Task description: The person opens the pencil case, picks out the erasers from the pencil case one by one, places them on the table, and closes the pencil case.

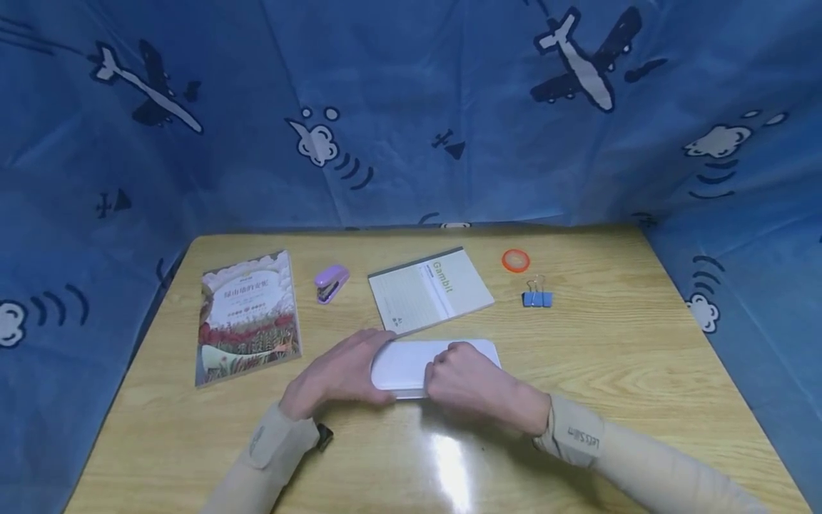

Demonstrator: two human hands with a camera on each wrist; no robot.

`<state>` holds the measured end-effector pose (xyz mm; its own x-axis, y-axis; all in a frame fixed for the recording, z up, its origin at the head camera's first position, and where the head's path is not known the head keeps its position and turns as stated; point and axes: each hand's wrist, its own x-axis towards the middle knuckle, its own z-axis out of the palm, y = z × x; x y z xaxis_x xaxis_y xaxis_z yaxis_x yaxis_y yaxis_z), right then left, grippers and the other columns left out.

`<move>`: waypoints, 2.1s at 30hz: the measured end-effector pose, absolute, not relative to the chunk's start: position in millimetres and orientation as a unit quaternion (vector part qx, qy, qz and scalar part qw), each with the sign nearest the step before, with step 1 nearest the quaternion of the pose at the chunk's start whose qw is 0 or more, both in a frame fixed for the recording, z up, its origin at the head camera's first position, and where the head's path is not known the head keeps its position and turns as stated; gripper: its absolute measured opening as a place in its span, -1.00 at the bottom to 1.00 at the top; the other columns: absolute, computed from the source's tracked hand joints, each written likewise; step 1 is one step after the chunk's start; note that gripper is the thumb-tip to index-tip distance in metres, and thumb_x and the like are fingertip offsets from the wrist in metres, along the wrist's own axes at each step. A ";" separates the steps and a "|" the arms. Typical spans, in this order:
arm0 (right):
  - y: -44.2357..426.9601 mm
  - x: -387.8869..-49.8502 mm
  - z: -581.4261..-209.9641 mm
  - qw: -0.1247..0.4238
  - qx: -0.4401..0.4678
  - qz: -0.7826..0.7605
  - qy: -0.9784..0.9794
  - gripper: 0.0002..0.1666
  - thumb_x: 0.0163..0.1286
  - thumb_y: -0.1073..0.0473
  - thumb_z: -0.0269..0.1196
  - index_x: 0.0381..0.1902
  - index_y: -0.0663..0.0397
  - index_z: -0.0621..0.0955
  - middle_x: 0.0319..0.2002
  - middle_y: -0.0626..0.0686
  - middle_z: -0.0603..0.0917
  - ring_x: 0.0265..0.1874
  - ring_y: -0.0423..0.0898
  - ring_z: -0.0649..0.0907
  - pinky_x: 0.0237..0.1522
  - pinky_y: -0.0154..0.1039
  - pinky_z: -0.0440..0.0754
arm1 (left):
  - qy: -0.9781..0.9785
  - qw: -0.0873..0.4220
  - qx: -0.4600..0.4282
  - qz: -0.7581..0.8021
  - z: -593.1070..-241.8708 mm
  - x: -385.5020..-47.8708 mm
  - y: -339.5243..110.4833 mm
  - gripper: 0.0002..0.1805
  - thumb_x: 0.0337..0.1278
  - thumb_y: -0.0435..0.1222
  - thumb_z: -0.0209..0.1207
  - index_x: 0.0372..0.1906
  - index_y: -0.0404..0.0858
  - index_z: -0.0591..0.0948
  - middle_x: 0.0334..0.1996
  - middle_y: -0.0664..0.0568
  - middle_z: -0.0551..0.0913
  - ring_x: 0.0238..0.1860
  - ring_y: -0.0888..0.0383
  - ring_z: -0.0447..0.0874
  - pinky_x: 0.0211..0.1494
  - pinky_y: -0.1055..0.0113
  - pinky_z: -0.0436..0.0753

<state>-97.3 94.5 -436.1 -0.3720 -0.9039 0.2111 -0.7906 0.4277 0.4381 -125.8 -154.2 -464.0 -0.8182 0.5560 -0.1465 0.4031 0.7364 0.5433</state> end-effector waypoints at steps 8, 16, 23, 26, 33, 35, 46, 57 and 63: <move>99.8 -107.9 -418.2 0.146 0.539 -0.093 -0.825 -0.79 0.10 0.02 0.37 -0.60 -0.11 0.58 -0.70 -0.20 0.55 -0.73 -0.24 0.39 -0.64 -0.33 0.36 | 0.915 0.138 0.279 0.257 -468.1 -124.1 -153.6 0.10 -0.45 0.04 0.59 0.42 -0.14 0.43 0.15 0.00 0.60 -0.02 0.14 0.53 -0.02 0.24 0.63; 112.6 -121.5 -410.5 0.106 0.539 0.012 -0.835 -0.67 0.20 -0.22 0.42 -0.54 -0.21 0.61 -0.67 -0.26 0.59 -0.71 -0.28 0.29 -0.56 -0.37 0.30 | 0.910 0.134 0.277 0.278 -473.4 -119.3 -157.6 0.18 -0.45 0.04 0.64 0.49 -0.01 0.35 0.21 0.07 0.55 0.09 0.17 0.48 0.13 0.18 0.60; 122.5 -130.9 -407.7 0.122 0.542 0.073 -0.828 -0.67 -0.04 0.15 0.42 -0.70 -0.23 0.45 -0.78 -0.25 0.30 -0.70 -0.29 0.16 -0.59 -0.40 0.17 | 0.902 0.120 0.275 0.312 -478.9 -117.4 -160.5 0.26 -0.47 -0.05 0.67 0.53 -0.08 0.27 0.31 -0.01 0.50 0.27 0.04 0.45 0.35 0.04 0.54; 125.0 -134.4 -407.4 0.115 0.541 0.084 -0.829 -0.65 -0.02 0.17 0.43 -0.70 -0.23 0.44 -0.77 -0.28 0.28 -0.69 -0.33 0.15 -0.58 -0.45 0.15 | 0.908 0.107 0.262 0.308 -479.6 -116.9 -160.2 0.32 -0.52 -0.03 0.69 0.53 -0.15 0.23 0.29 -0.05 0.51 0.26 -0.01 0.46 0.36 0.02 0.53; 128.1 -147.0 -398.9 0.068 0.502 0.108 -0.855 -0.74 0.12 0.17 0.40 -0.59 -0.18 0.51 -0.73 -0.28 0.28 -0.68 -0.37 0.19 -0.62 -0.46 0.14 | 0.933 0.081 0.235 0.262 -480.5 -116.8 -159.0 0.17 -0.60 0.12 0.67 0.34 -0.17 0.45 0.13 0.04 0.59 0.11 0.10 0.47 0.29 0.14 0.58; 128.8 -151.1 -395.6 0.052 0.485 0.121 -0.865 -0.80 0.15 0.19 0.40 -0.51 -0.17 0.56 -0.70 -0.27 0.35 -0.68 -0.38 0.22 -0.63 -0.46 0.17 | 0.941 0.082 0.222 0.241 -480.3 -115.9 -158.9 0.16 -0.62 0.18 0.66 0.29 -0.23 0.48 0.07 0.04 0.59 0.06 0.11 0.45 0.24 0.16 0.60; 124.0 -170.3 -402.8 0.164 0.390 0.150 -0.894 -0.87 0.21 0.30 0.42 -0.39 -0.08 0.74 -0.47 -0.14 0.72 -0.50 -0.18 0.59 -0.47 -0.25 0.57 | 0.956 0.104 0.184 0.204 -475.1 -114.4 -157.5 0.26 -0.65 0.27 0.63 0.35 -0.28 0.49 -0.02 0.05 0.52 -0.03 0.13 0.38 0.12 0.21 0.61; 124.4 -182.0 -420.2 0.096 0.364 0.100 -0.921 -0.49 0.19 0.34 0.39 0.15 0.17 0.69 -0.07 0.18 0.71 -0.15 0.07 0.65 -0.16 -0.10 0.68 | 0.954 0.099 0.180 0.219 -472.7 -111.9 -154.5 0.12 -0.68 0.19 0.66 0.19 -0.21 0.49 0.02 0.02 0.57 0.03 0.09 0.47 0.21 0.13 0.61; 122.2 -182.8 -431.6 0.039 0.333 0.096 -0.937 -0.32 0.22 0.31 0.38 0.34 0.21 0.54 0.09 0.21 0.64 -0.01 0.09 0.63 -0.15 -0.06 0.67 | 0.947 0.099 0.209 0.221 -470.0 -109.6 -153.1 0.21 -0.57 0.12 0.67 0.40 -0.22 0.42 0.16 -0.03 0.58 0.14 0.05 0.51 0.31 0.07 0.58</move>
